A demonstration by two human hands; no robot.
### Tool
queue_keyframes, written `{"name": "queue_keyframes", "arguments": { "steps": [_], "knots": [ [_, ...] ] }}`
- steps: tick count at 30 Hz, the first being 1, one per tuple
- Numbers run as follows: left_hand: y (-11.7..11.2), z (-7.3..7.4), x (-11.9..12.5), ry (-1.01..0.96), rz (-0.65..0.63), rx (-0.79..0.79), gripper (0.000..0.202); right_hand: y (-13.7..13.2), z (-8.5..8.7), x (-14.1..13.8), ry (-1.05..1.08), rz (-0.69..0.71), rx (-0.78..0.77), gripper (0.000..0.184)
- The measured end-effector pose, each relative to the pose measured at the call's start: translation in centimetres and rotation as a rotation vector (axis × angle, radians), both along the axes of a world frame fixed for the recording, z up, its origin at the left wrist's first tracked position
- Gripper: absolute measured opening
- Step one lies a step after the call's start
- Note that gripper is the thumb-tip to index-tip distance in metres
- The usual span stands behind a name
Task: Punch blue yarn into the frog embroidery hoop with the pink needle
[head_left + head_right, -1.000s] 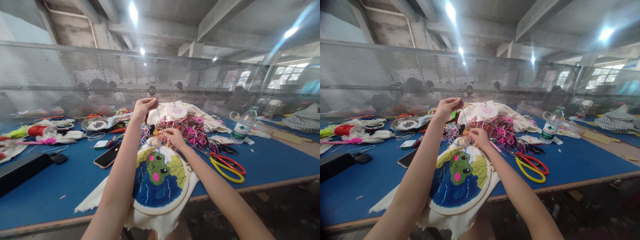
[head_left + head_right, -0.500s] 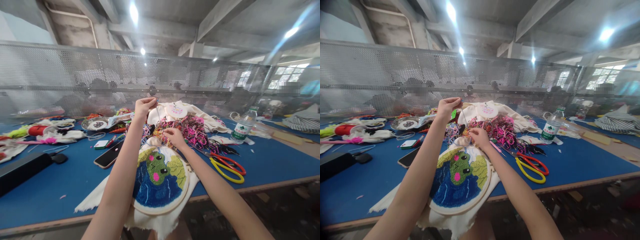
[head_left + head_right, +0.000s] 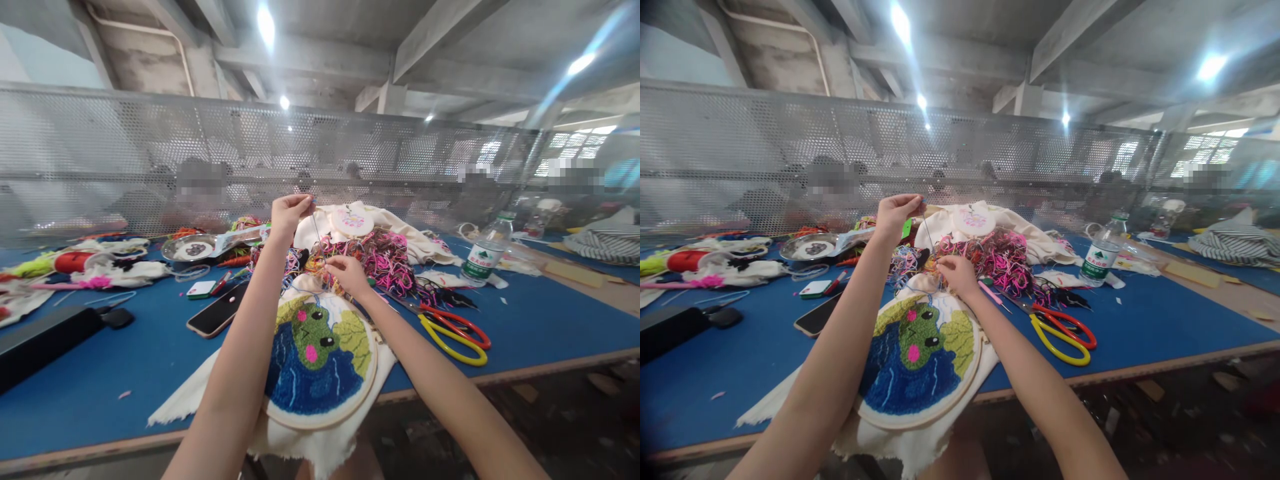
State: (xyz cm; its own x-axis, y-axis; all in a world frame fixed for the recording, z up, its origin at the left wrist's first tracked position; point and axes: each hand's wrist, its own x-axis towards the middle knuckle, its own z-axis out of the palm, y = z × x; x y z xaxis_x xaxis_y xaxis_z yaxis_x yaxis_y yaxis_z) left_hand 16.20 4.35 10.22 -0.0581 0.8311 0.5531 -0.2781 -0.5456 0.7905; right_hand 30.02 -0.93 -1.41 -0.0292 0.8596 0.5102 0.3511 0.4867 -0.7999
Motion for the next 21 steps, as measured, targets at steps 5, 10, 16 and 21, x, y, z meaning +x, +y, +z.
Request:
{"name": "queue_keyframes", "arguments": {
  "steps": [5,10,16,21],
  "knots": [
    [0.28,0.09,0.04,0.040,-0.008,-0.008,0.008,-0.31,0.02,-0.25,-0.003,-0.025,0.006,0.013],
    [0.28,0.22,-0.05,0.086,-0.021,-0.025,0.007,-0.44,0.06,-0.49,0.001,-0.027,0.021,0.011],
    [0.07,0.42,-0.14,0.122,-0.028,-0.038,0.007,-0.29,-0.23,-0.38,0.000,-0.023,0.032,0.011],
    [-0.03,0.36,-0.44,0.150,-0.032,-0.060,0.007,0.17,-0.72,-0.16,-0.014,-0.062,0.043,0.013]
  ]
}}
